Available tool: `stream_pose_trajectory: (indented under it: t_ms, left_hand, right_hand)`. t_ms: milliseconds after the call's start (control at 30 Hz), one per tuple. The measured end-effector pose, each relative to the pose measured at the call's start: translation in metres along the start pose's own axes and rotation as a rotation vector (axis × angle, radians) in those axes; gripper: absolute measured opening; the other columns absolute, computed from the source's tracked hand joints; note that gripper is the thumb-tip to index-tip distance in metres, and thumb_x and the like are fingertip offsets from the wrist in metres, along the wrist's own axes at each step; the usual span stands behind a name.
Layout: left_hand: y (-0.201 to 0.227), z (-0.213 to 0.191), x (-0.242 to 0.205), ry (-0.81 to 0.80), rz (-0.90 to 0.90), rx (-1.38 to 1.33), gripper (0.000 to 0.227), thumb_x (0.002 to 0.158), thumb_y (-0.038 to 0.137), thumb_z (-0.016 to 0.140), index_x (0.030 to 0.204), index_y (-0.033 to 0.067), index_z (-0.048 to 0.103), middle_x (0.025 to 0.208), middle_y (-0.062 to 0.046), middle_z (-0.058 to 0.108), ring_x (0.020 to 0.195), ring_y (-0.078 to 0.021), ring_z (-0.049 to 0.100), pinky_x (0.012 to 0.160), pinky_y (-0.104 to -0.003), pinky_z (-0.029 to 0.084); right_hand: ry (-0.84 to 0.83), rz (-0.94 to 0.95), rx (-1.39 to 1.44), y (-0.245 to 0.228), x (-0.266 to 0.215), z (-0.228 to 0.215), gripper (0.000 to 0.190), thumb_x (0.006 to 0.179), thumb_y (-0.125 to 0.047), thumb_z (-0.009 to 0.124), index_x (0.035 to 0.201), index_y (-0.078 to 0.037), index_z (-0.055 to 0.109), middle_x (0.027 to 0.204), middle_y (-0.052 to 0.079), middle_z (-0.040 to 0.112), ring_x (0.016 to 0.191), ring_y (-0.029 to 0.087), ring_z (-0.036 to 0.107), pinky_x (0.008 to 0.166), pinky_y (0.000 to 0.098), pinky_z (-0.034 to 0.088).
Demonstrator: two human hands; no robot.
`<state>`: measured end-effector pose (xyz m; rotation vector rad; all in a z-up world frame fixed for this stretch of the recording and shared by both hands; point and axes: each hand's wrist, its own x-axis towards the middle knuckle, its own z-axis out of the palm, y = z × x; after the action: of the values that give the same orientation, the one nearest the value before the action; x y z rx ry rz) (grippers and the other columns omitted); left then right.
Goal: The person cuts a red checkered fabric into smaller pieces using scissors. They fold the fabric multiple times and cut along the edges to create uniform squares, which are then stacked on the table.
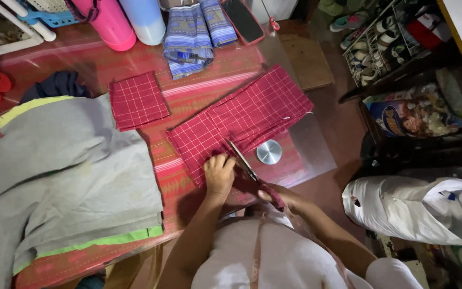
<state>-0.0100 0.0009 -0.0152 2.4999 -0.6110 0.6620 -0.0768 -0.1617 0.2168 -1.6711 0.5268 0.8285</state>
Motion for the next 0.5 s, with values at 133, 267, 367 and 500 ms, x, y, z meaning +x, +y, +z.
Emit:
stream_pose_trajectory:
  t_ms: [133,267,367,500]
  left_hand:
    - [-0.001,0.001,-0.001,-0.025,-0.005,-0.022,0.016,0.088,0.022,0.062,0.102,0.0285,0.067,0.102,0.004,0.059,0.096,-0.0213,0.060,0.078,-0.039,0.047]
    - [0.000,-0.004,0.004,-0.053,-0.029,-0.027,0.020,0.085,0.022,0.065,0.104,0.0281,0.067,0.103,0.004,0.059,0.098,-0.0217,0.060,0.078,-0.040,0.049]
    - [0.001,-0.005,0.006,-0.028,-0.026,-0.017,0.017,0.087,0.022,0.064,0.103,0.0281,0.066,0.101,0.003,0.059,0.096,-0.0212,0.061,0.077,-0.039,0.049]
    - [0.000,-0.003,0.006,0.012,-0.026,-0.007,0.009,0.091,0.023,0.063,0.098,0.0284,0.065,0.097,0.004,0.059,0.091,-0.0199,0.061,0.073,-0.038,0.048]
  right_hand:
    - [0.000,-0.027,0.037,-0.010,0.000,0.010,0.094,0.077,-0.061,0.079,0.143,0.002,0.056,0.139,0.033,0.059,0.135,0.047,0.052,0.112,0.0565,0.042]
    - [0.083,-0.028,0.108,0.018,0.011,0.011,0.071,0.077,-0.052,0.085,0.125,-0.002,0.071,0.112,0.022,0.071,0.108,0.034,0.065,0.094,0.0477,0.054]
    - [0.134,-0.048,0.155,0.037,0.018,0.014,0.059,0.077,-0.046,0.086,0.114,0.000,0.077,0.095,0.019,0.073,0.091,0.030,0.068,0.082,0.0435,0.057]
    - [0.166,-0.101,0.190,0.133,0.085,0.004,0.054,0.077,-0.043,0.089,0.109,-0.001,0.079,0.087,0.020,0.073,0.081,0.029,0.071,0.074,0.0427,0.060]
